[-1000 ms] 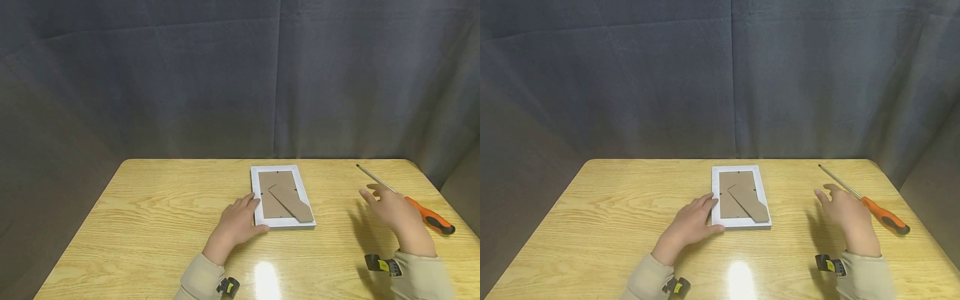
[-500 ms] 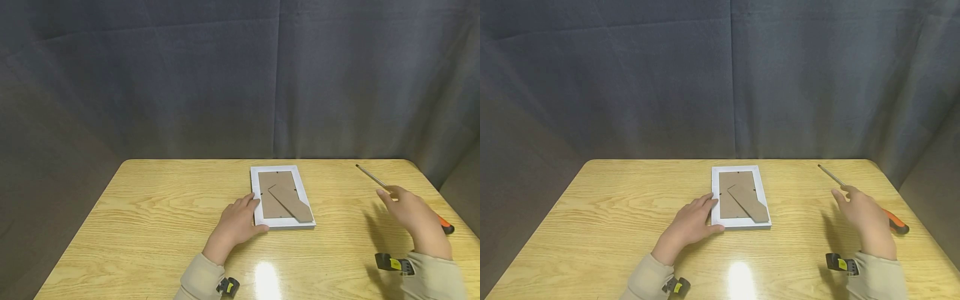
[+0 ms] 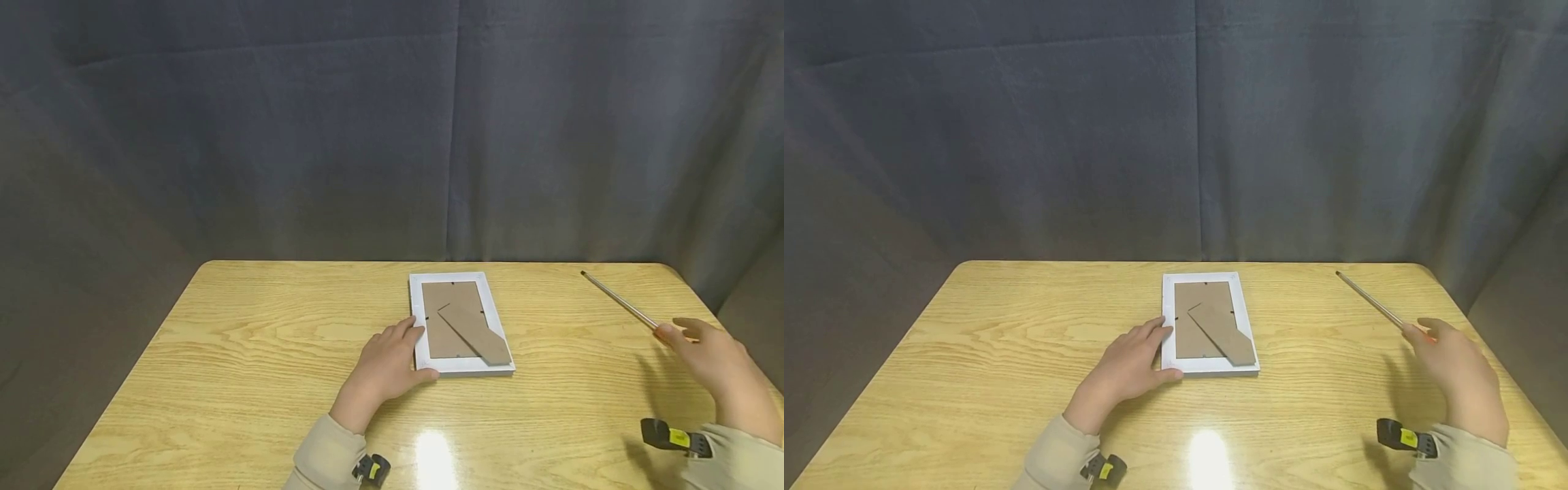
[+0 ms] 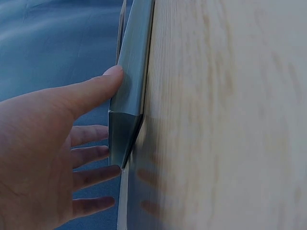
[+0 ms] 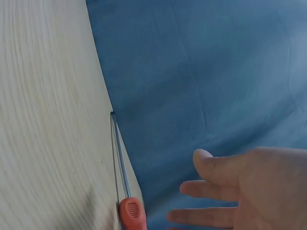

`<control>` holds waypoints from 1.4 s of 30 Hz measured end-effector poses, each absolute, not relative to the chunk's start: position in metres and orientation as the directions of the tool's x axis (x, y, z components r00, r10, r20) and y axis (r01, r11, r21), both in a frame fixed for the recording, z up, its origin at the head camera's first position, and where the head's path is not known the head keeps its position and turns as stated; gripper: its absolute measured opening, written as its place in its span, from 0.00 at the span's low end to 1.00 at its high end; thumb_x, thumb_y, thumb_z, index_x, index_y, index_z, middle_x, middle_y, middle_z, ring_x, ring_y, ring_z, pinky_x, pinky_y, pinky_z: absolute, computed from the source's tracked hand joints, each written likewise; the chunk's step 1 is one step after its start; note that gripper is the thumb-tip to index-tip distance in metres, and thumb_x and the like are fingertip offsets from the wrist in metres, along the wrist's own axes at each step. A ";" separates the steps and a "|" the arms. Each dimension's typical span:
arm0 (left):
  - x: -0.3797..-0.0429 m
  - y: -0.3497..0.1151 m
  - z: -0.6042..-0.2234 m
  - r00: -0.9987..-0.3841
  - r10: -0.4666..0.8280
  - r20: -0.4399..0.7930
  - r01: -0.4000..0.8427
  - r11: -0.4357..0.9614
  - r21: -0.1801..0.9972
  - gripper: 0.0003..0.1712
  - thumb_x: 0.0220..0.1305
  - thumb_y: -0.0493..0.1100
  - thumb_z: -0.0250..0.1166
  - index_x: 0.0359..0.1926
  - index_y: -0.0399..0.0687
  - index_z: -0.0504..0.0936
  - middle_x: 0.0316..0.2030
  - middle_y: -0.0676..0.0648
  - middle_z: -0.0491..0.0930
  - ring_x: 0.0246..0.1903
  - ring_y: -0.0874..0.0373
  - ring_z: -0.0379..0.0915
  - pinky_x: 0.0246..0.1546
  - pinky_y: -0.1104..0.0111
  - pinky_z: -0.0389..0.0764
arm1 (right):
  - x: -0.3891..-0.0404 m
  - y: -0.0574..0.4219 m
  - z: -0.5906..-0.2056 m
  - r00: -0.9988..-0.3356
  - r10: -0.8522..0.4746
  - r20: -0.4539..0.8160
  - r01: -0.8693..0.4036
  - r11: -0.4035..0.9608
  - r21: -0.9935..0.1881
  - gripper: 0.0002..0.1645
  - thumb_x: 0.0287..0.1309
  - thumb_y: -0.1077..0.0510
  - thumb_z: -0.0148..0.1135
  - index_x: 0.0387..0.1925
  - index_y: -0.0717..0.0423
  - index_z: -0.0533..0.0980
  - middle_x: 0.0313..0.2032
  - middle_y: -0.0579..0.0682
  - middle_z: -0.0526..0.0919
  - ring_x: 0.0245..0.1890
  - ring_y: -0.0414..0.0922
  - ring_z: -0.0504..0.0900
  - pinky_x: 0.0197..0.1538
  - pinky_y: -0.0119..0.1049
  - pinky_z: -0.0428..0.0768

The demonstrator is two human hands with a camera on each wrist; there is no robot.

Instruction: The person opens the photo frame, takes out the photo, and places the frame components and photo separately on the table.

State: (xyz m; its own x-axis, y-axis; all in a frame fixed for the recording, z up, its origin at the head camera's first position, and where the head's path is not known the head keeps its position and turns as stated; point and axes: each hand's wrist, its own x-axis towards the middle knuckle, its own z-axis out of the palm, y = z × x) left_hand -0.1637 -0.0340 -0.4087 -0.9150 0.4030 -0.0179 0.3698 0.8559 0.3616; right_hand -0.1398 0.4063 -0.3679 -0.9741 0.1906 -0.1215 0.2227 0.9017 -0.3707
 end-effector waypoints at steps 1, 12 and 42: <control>-0.164 -0.034 -0.409 -0.915 0.404 -0.019 0.370 0.856 0.360 0.47 0.52 0.65 0.63 0.67 0.46 0.64 0.71 0.40 0.59 0.67 0.45 0.56 0.65 0.46 0.65 | -0.139 0.408 -0.369 -0.971 0.208 -0.118 0.237 0.898 -0.372 0.50 0.66 0.33 0.30 0.65 0.77 0.53 0.57 0.86 0.59 0.51 0.82 0.58 0.45 0.78 0.63; -0.164 -0.035 -0.408 -0.911 0.412 -0.023 0.378 0.858 0.349 0.47 0.52 0.66 0.62 0.68 0.46 0.64 0.71 0.40 0.58 0.69 0.45 0.53 0.67 0.47 0.63 | -0.135 0.428 -0.383 -0.938 0.325 -0.122 0.347 0.852 -0.392 0.50 0.66 0.33 0.31 0.64 0.78 0.51 0.61 0.85 0.53 0.54 0.82 0.54 0.51 0.79 0.60; -0.164 -0.035 -0.409 -0.909 0.416 -0.015 0.383 0.852 0.357 0.47 0.51 0.65 0.63 0.68 0.46 0.64 0.71 0.40 0.58 0.69 0.45 0.53 0.67 0.47 0.62 | -0.133 0.450 -0.418 -0.948 0.317 0.002 0.290 0.870 -0.398 0.41 0.66 0.45 0.45 0.58 0.83 0.59 0.52 0.87 0.64 0.45 0.76 0.68 0.43 0.67 0.71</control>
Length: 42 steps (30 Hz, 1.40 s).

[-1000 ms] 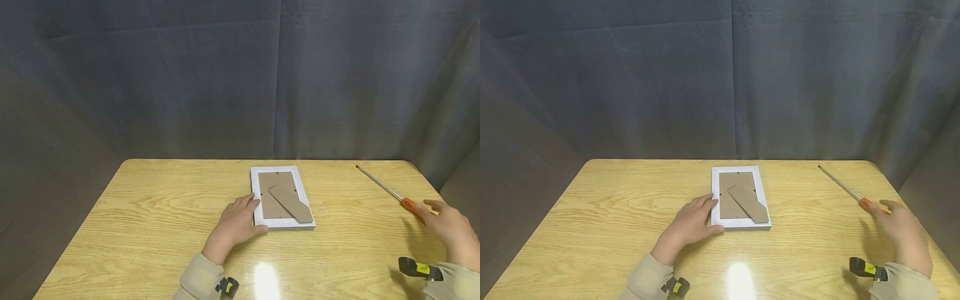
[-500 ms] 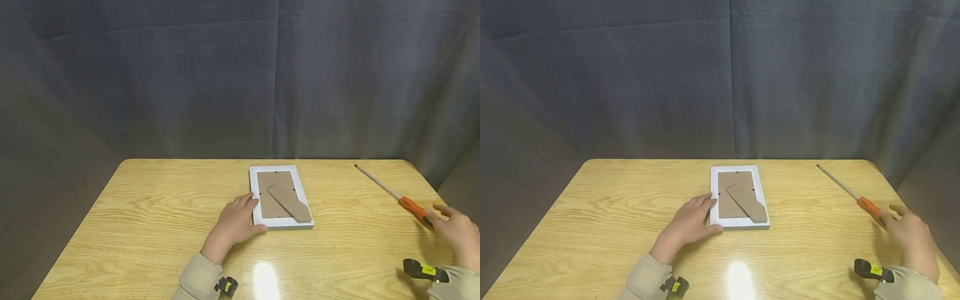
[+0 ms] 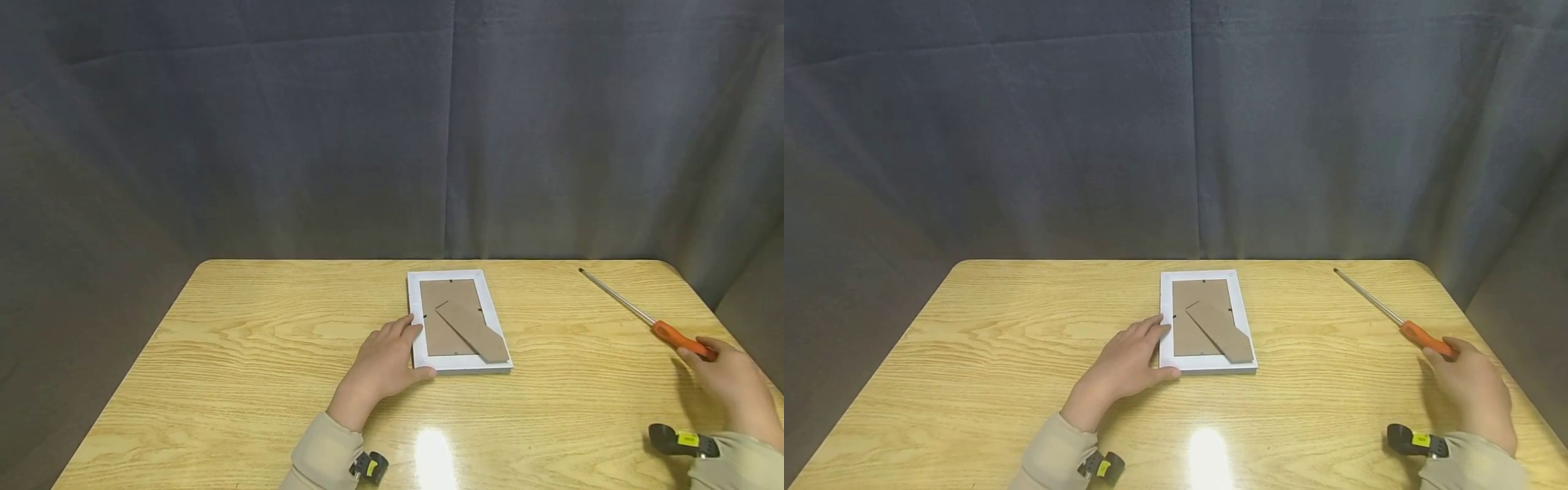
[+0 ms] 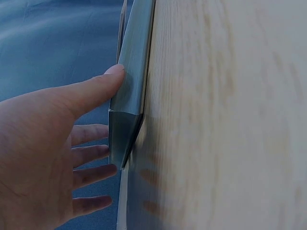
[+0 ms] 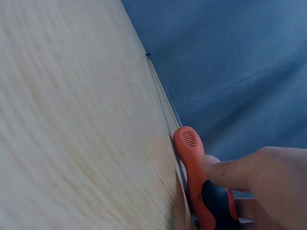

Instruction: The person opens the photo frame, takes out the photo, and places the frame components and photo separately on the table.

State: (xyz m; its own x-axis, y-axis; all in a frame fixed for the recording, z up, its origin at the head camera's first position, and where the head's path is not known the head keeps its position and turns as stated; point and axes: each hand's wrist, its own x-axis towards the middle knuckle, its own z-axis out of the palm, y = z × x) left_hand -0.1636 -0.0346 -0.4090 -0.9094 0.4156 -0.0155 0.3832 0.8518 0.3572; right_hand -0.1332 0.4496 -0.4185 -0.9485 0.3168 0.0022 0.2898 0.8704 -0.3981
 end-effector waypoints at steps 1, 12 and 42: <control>-0.163 -0.035 -0.409 -0.910 0.415 -0.015 0.383 0.852 0.358 0.47 0.51 0.65 0.63 0.68 0.45 0.64 0.71 0.40 0.58 0.69 0.46 0.53 0.67 0.47 0.62 | -0.134 0.449 -0.418 -0.948 0.319 -0.001 0.294 0.872 -0.391 0.41 0.66 0.45 0.46 0.59 0.83 0.59 0.52 0.87 0.64 0.45 0.76 0.68 0.43 0.67 0.71; -0.164 -0.034 -0.409 -0.909 0.417 -0.017 0.385 0.853 0.352 0.48 0.52 0.65 0.62 0.68 0.45 0.63 0.71 0.40 0.58 0.68 0.46 0.54 0.67 0.47 0.63 | -0.139 0.436 -0.419 -0.932 0.361 -0.032 0.347 0.863 -0.368 0.44 0.61 0.41 0.51 0.63 0.73 0.59 0.58 0.83 0.63 0.48 0.79 0.64 0.40 0.68 0.64; -0.163 -0.034 -0.409 -0.911 0.410 -0.037 0.372 0.858 0.354 0.47 0.53 0.65 0.62 0.68 0.46 0.62 0.72 0.41 0.57 0.69 0.46 0.53 0.68 0.48 0.62 | -0.149 0.426 -0.406 -0.936 0.197 -0.290 0.300 0.878 -0.372 0.47 0.63 0.35 0.42 0.56 0.79 0.59 0.53 0.84 0.66 0.42 0.72 0.72 0.37 0.60 0.73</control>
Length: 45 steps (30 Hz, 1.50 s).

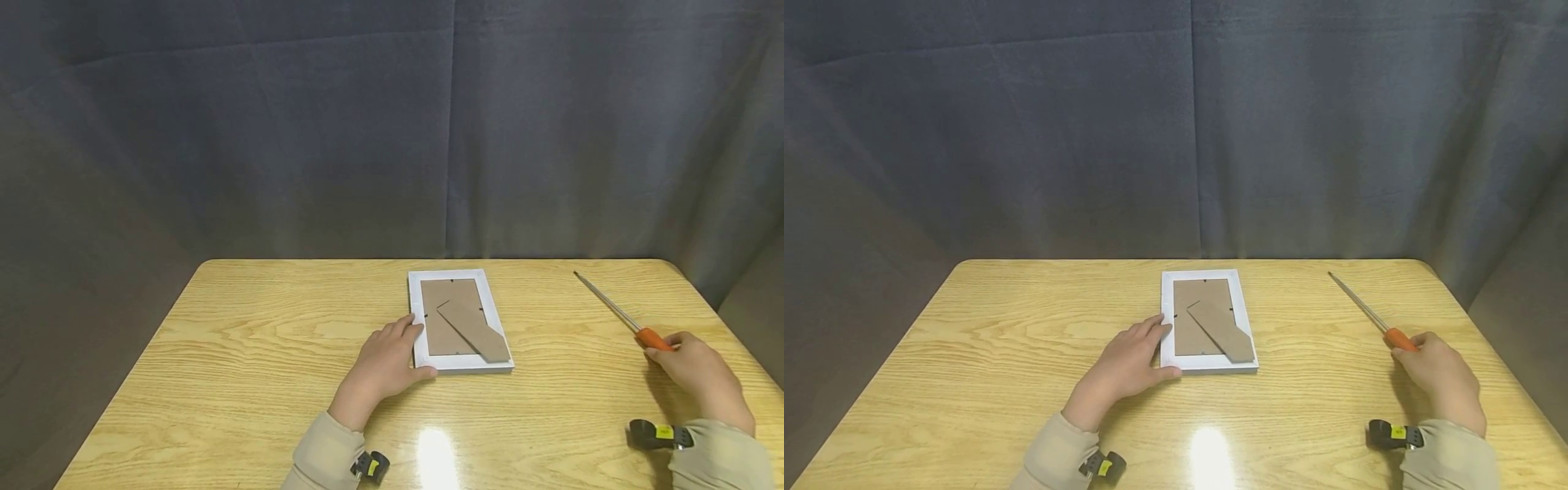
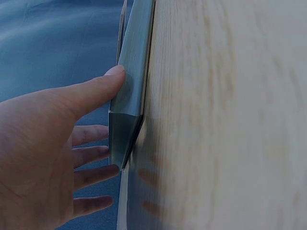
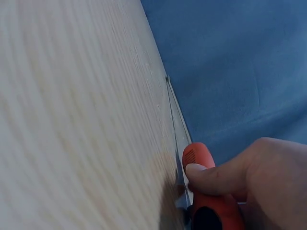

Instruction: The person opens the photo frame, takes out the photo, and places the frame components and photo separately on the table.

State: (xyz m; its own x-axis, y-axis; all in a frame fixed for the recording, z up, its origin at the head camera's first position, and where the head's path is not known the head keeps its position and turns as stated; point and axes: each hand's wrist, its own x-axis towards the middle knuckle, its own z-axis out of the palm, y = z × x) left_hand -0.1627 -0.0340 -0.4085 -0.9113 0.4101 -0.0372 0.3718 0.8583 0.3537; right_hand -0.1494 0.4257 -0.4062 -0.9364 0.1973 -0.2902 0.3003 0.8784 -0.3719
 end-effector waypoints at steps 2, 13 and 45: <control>-0.163 -0.034 -0.409 -0.911 0.410 -0.033 0.373 0.857 0.355 0.47 0.53 0.65 0.62 0.68 0.46 0.62 0.72 0.40 0.57 0.69 0.46 0.53 0.68 0.48 0.62 | -0.152 0.424 -0.404 -0.929 0.189 -0.319 0.305 0.878 -0.368 0.48 0.64 0.35 0.40 0.58 0.80 0.57 0.55 0.84 0.64 0.44 0.73 0.70 0.38 0.61 0.73; -0.162 -0.035 -0.410 -0.910 0.414 -0.013 0.381 0.849 0.367 0.47 0.52 0.64 0.63 0.68 0.45 0.63 0.72 0.40 0.57 0.69 0.45 0.53 0.67 0.46 0.62 | -0.154 0.416 -0.400 -0.953 0.199 -0.227 0.275 0.882 -0.383 0.39 0.67 0.45 0.38 0.49 0.85 0.63 0.35 0.76 0.74 0.30 0.59 0.72 0.31 0.46 0.72; -0.164 -0.034 -0.409 -0.911 0.413 -0.003 0.384 0.849 0.364 0.47 0.51 0.64 0.64 0.67 0.44 0.65 0.70 0.39 0.60 0.68 0.45 0.56 0.67 0.47 0.63 | -0.156 0.370 -0.375 -0.950 0.166 0.265 0.060 0.928 -0.369 0.37 0.56 0.35 0.55 0.48 0.64 0.72 0.26 0.65 0.80 0.20 0.50 0.70 0.18 0.36 0.60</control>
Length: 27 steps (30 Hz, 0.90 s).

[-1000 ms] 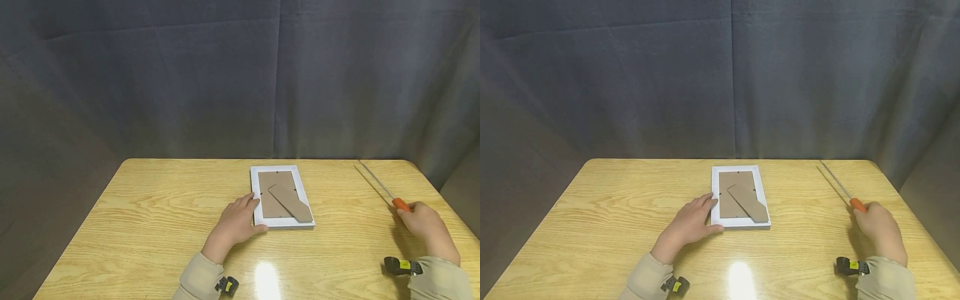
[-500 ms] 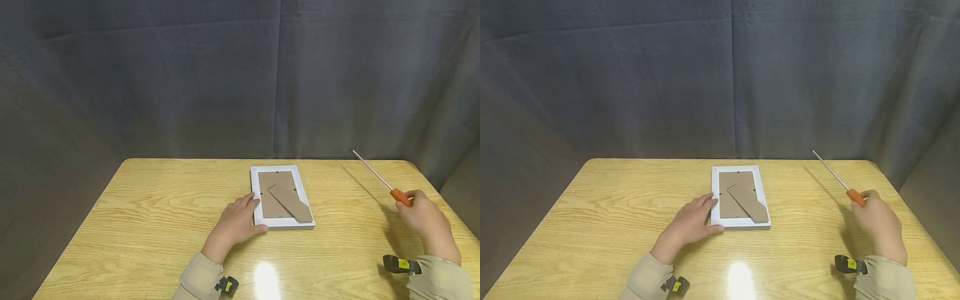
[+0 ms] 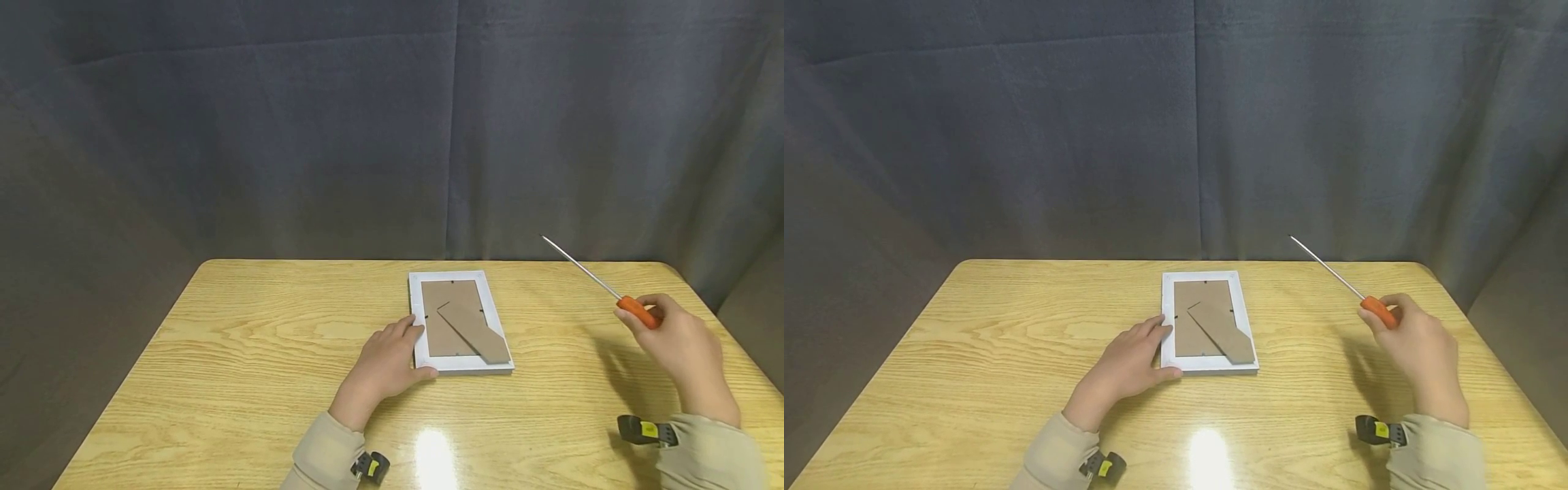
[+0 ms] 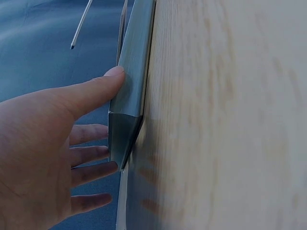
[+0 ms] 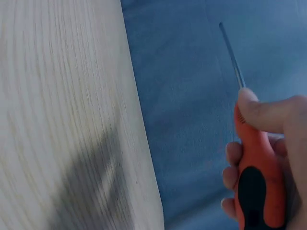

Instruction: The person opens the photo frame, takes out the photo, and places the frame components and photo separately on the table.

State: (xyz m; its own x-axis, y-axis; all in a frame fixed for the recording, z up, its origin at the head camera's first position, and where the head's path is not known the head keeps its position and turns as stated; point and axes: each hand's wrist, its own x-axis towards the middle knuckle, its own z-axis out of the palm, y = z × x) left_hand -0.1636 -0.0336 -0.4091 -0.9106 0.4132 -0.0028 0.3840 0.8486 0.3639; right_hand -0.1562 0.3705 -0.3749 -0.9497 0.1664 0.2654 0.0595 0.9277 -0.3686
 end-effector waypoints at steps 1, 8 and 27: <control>-0.164 -0.034 -0.409 -0.911 0.413 -0.002 0.384 0.849 0.364 0.47 0.51 0.64 0.64 0.66 0.44 0.65 0.70 0.39 0.60 0.67 0.45 0.56 0.66 0.47 0.63 | -0.157 0.368 -0.375 -0.948 0.155 0.278 0.044 0.929 -0.367 0.36 0.56 0.35 0.55 0.48 0.64 0.73 0.26 0.65 0.80 0.20 0.50 0.70 0.18 0.36 0.59; -0.164 -0.034 -0.409 -0.909 0.416 -0.005 0.388 0.853 0.350 0.47 0.51 0.64 0.63 0.67 0.45 0.65 0.71 0.39 0.60 0.68 0.46 0.56 0.66 0.48 0.64 | -0.159 0.356 -0.373 -0.942 0.098 0.321 -0.016 0.942 -0.335 0.32 0.53 0.35 0.58 0.45 0.58 0.75 0.26 0.62 0.82 0.20 0.51 0.73 0.20 0.37 0.60; -0.164 -0.035 -0.409 -0.908 0.419 -0.003 0.392 0.850 0.351 0.47 0.51 0.64 0.64 0.67 0.45 0.65 0.71 0.39 0.60 0.67 0.46 0.56 0.66 0.49 0.65 | -0.168 0.319 -0.376 -0.941 -0.064 0.334 -0.155 0.955 -0.254 0.28 0.51 0.37 0.62 0.43 0.55 0.76 0.21 0.55 0.81 0.18 0.46 0.69 0.19 0.34 0.60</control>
State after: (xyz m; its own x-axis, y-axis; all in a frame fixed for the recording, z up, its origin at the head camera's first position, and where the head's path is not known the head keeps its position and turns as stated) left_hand -0.1643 -0.0345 -0.4089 -0.9078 0.4195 -0.0032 0.3918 0.8505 0.3510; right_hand -0.1676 0.3193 -0.3763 -0.9405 -0.0638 0.3337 -0.1548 0.9548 -0.2539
